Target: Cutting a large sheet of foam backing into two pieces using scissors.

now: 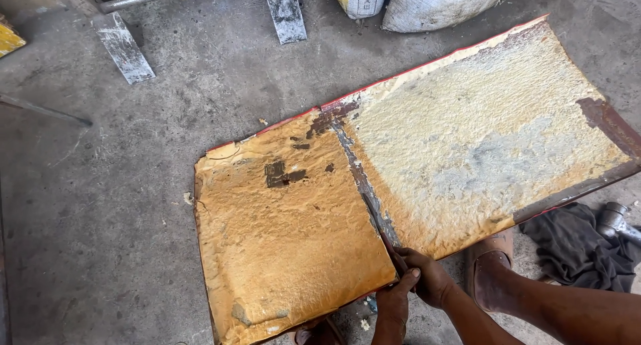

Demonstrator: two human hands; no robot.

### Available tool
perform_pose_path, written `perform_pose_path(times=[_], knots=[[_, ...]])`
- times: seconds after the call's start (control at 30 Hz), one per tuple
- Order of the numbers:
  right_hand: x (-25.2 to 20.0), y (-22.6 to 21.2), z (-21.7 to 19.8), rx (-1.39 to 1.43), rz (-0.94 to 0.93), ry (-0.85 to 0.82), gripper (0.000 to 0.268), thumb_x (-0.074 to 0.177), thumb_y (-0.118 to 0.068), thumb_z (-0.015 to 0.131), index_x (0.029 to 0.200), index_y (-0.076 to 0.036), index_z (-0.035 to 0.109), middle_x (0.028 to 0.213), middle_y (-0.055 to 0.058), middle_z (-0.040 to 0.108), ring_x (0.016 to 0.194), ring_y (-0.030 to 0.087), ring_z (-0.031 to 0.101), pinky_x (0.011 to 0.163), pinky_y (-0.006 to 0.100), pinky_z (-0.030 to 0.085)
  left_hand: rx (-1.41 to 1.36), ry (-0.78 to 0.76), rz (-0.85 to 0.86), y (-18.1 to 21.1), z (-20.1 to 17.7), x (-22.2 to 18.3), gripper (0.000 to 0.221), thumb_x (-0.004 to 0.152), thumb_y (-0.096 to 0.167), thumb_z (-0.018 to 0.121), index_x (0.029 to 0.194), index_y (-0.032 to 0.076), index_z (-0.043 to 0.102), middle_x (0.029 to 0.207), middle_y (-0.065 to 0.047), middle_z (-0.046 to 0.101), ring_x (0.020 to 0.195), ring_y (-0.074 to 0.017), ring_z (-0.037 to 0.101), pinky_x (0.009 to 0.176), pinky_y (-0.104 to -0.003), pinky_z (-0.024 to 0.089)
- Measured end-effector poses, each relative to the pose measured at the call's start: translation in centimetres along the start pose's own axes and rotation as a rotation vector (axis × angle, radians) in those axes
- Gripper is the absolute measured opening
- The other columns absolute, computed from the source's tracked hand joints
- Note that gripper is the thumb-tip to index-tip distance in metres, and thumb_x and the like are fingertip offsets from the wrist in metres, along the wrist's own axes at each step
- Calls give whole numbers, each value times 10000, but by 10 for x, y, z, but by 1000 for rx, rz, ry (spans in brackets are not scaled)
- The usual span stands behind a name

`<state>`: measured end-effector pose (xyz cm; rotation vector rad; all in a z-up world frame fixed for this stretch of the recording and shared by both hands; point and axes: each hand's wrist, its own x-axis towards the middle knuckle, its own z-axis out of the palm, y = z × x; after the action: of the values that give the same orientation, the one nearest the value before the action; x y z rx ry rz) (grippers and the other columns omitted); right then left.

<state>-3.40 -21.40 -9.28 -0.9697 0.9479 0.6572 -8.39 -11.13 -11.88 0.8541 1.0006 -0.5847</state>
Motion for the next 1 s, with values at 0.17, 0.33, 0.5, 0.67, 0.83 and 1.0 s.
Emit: perform_pose_path(times=[0.17, 0.33, 0.5, 0.67, 0.83, 1.0], knots=[[-42, -15, 57, -10, -7, 149, 852, 1025, -538, 332, 1530, 144, 411, 1570, 357, 506, 1448, 435, 517, 1201, 500, 389, 93, 16, -67, 0, -8, 2, 545, 789, 210, 903, 1307, 96, 779, 1344, -58, 810, 1299, -213, 707, 1169, -358, 458], [-39, -7, 60, -9, -45, 205, 967, 943, -647, 331, 1512, 121, 475, 1533, 320, 555, 1365, 416, 552, 1139, 485, 398, -98, -231, 35, 0, -30, -1, 502, 851, -10, 756, 1352, -24, 724, 1347, -130, 775, 1273, -280, 682, 1133, -420, 421], [-5, 19, 33, -258, -156, 263, 879, 994, -660, 345, 1355, 84, 645, 888, 184, 602, 703, 238, 486, 605, 380, 379, -344, -10, -112, -12, -64, 6, 469, 849, 484, 712, 1083, 78, 709, 1141, -85, 666, 1144, -258, 537, 973, -449, 275], [23, 34, 26, -346, -268, 416, 598, 1073, -427, 469, 1162, 105, 727, 1059, 205, 758, 909, 275, 649, 820, 385, 505, -648, 329, -18, 15, -75, 11, 500, 1047, 478, 577, 1173, -3, 633, 960, -189, 610, 838, -294, 568, 807, -464, 454], [14, 44, 23, -358, -311, 402, 578, 1069, -440, 503, 985, 93, 711, 745, 169, 616, 558, 236, 521, 494, 369, 425, -744, 386, -14, 0, -78, 33, 277, 1063, 150, 508, 1217, -47, 627, 991, -215, 682, 780, -324, 629, 687, -405, 526], [33, 46, 21, -275, -416, 335, 514, 1077, -368, 521, 950, 100, 691, 698, 166, 603, 526, 228, 508, 481, 363, 415, -761, 361, 27, 30, -63, 18, 256, 1014, 58, 514, 1202, -87, 608, 992, -242, 663, 766, -322, 614, 667, -390, 531]])
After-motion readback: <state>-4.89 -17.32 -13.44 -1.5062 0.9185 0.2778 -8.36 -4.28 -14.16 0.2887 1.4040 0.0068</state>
